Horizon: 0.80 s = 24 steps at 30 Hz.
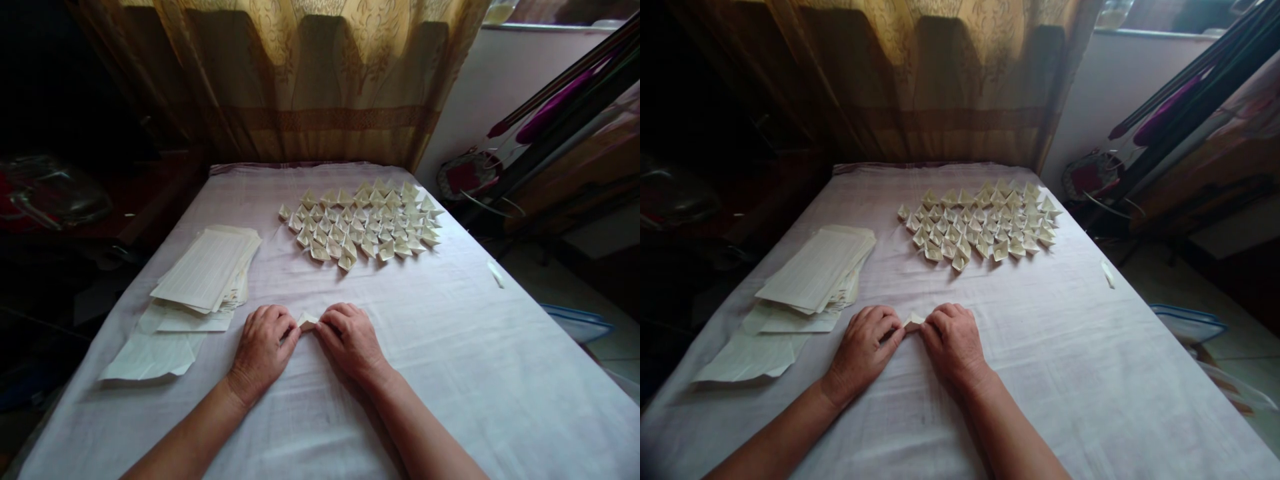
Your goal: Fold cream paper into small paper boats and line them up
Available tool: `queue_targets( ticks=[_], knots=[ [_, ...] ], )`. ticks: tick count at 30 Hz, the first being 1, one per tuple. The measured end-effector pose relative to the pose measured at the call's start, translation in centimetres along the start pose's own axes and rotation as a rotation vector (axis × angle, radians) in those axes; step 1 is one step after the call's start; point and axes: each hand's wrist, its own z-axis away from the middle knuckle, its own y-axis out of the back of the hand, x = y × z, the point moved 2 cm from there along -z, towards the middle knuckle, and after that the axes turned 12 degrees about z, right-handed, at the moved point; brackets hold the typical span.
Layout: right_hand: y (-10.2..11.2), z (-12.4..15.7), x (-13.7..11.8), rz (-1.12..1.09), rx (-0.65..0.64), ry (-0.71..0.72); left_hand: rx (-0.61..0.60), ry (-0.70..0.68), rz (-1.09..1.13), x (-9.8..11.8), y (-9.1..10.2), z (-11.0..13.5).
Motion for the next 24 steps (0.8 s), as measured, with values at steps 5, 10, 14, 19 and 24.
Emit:
queue_targets(
  ticks=[5,10,14,19,24],
  knots=[
    [-0.28,-0.27,-0.57,0.082,0.015,-0.096,-0.011,0.047,-0.065,0.17,-0.30,-0.43],
    [-0.28,-0.42,-0.78,0.120,-0.001,-0.124,-0.002,0.058,-0.085,0.26,-0.42,-0.54],
    [-0.26,-0.51,-0.75,0.120,0.009,-0.112,-0.004,0.084,-0.048,0.09,-0.49,-0.40],
    [-0.33,-0.61,-0.61,0.125,0.011,-0.098,0.002,0.085,0.008,-0.09,-0.53,-0.39],
    [-0.39,-0.79,-0.50,0.122,-0.022,-0.110,0.002,0.088,0.018,-0.21,-0.68,-0.41]
  ],
)
